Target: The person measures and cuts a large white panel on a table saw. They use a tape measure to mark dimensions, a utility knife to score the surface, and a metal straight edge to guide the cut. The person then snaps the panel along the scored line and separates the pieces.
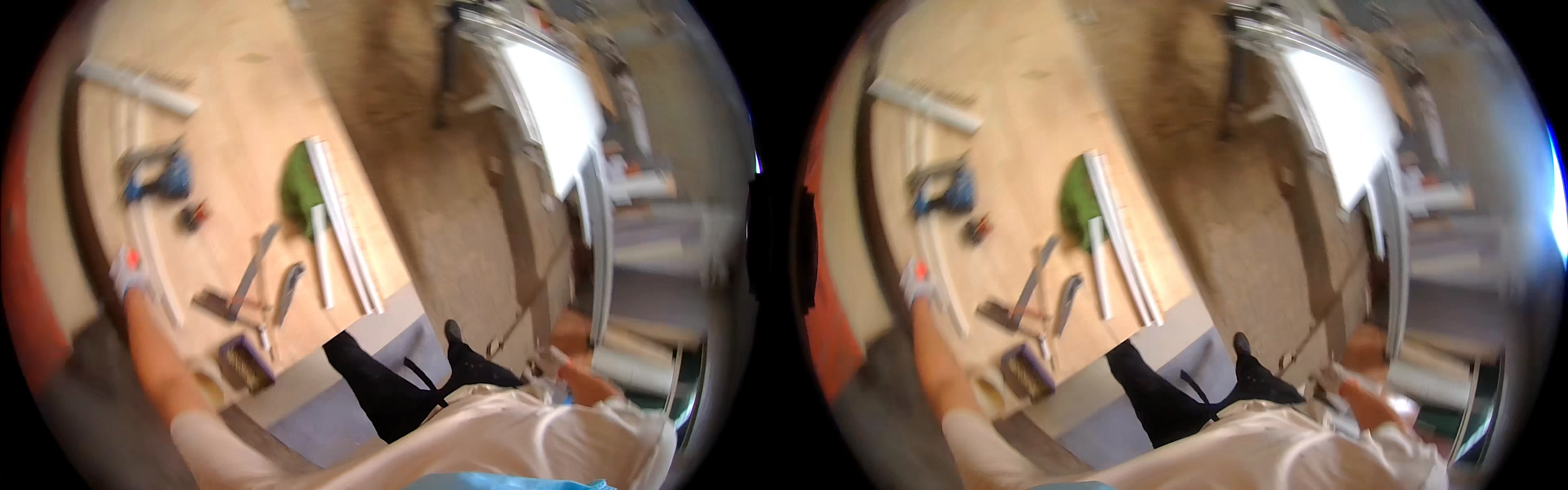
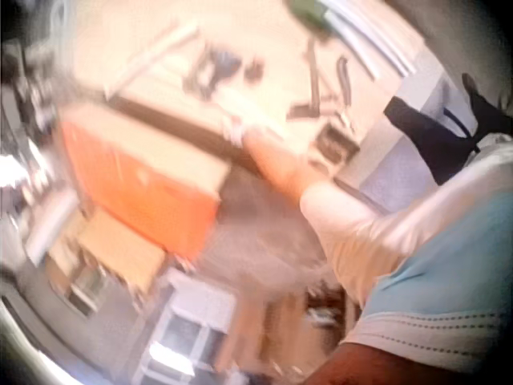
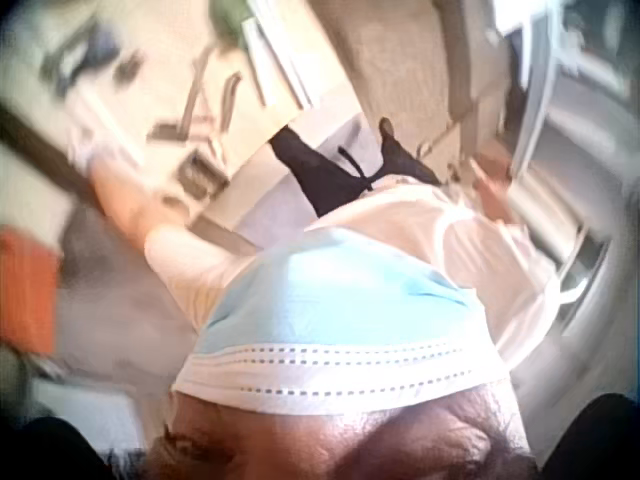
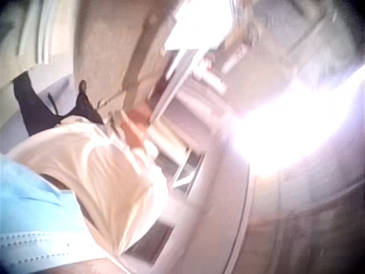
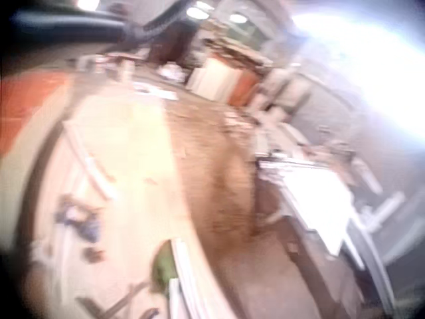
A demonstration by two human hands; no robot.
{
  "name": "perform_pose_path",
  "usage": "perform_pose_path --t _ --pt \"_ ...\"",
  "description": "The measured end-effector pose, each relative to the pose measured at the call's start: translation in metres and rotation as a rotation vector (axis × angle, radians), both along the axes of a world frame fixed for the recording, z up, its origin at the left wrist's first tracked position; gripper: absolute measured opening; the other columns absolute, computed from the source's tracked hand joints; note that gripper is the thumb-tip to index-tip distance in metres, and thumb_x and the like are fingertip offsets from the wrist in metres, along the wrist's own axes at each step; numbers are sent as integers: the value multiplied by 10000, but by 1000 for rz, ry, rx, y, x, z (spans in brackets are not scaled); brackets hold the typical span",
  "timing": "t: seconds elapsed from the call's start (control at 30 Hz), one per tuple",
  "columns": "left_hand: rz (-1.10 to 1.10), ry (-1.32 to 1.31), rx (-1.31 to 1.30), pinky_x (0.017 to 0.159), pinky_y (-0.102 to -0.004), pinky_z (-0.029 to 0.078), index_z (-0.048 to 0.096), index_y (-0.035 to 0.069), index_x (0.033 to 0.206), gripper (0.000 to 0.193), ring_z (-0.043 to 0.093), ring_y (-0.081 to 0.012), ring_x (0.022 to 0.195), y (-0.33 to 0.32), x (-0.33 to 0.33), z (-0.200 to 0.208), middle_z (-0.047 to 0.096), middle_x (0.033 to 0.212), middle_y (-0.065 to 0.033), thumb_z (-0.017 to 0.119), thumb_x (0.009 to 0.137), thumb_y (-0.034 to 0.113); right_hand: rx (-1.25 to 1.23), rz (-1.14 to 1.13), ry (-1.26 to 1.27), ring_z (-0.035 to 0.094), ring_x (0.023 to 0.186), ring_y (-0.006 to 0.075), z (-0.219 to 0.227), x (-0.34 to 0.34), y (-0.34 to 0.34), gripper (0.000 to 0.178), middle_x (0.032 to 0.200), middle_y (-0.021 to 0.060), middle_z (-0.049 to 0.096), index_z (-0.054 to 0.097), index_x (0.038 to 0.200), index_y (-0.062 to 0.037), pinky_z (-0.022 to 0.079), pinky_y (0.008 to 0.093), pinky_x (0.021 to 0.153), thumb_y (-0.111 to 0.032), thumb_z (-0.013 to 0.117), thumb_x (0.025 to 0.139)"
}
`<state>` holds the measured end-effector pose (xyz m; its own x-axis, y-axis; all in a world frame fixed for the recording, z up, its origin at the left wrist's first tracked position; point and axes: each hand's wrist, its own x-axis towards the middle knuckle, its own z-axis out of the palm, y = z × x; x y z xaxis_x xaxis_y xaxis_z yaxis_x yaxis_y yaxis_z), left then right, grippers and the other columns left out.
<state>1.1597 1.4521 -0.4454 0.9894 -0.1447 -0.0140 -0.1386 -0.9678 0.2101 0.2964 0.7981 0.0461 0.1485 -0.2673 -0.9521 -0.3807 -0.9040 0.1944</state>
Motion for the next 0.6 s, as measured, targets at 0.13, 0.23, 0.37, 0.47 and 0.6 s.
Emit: perform_pose_path --t 0.13,0.23,0.37,0.47,0.6 --pt "374 288 48 1034 -478 594 596 221 1525 673 701 -376 1190 -70 -8 50 681 1361 -222 808 887 185 -334 -1092 -99 781 825 225 43 70 65 405 863 116 798 784 1157 -56 611 395 827 -375 559 1051" --pt "482 283 -154 801 -374 633 608 118 1435 531 763 -224 863 -40 -34 85 739 1174 -158 743 929 206 -257 -1144 -199 782 773 205 15 34 44 460 850 116 801 789 1147 -43 610 371 776 -425 559 1036" --pt "337 255 -997 645 -322 568 559 67 1191 317 643 -178 743 -79 -135 127 634 997 -79 727 924 100 -170 -1177 -252 786 783 208 5 54 39 485 868 113 806 791 1157 -51 610 364 794 -459 572 1013" --pt "399 653 -1079 540 -321 478 602 142 973 171 551 -133 634 -162 -259 161 647 847 -46 739 873 120 -7 -1222 -316 798 876 223 16 74 27 491 920 133 812 785 1201 -68 612 382 852 -464 567 1011" --pt "211 1030 -1430 650 -413 565 617 95 1008 178 640 -221 754 -352 -462 236 624 847 -72 708 855 106 282 -1127 -660 776 984 238 -9 48 1 538 1072 171 805 727 1365 -77 597 421 939 -494 550 1074"
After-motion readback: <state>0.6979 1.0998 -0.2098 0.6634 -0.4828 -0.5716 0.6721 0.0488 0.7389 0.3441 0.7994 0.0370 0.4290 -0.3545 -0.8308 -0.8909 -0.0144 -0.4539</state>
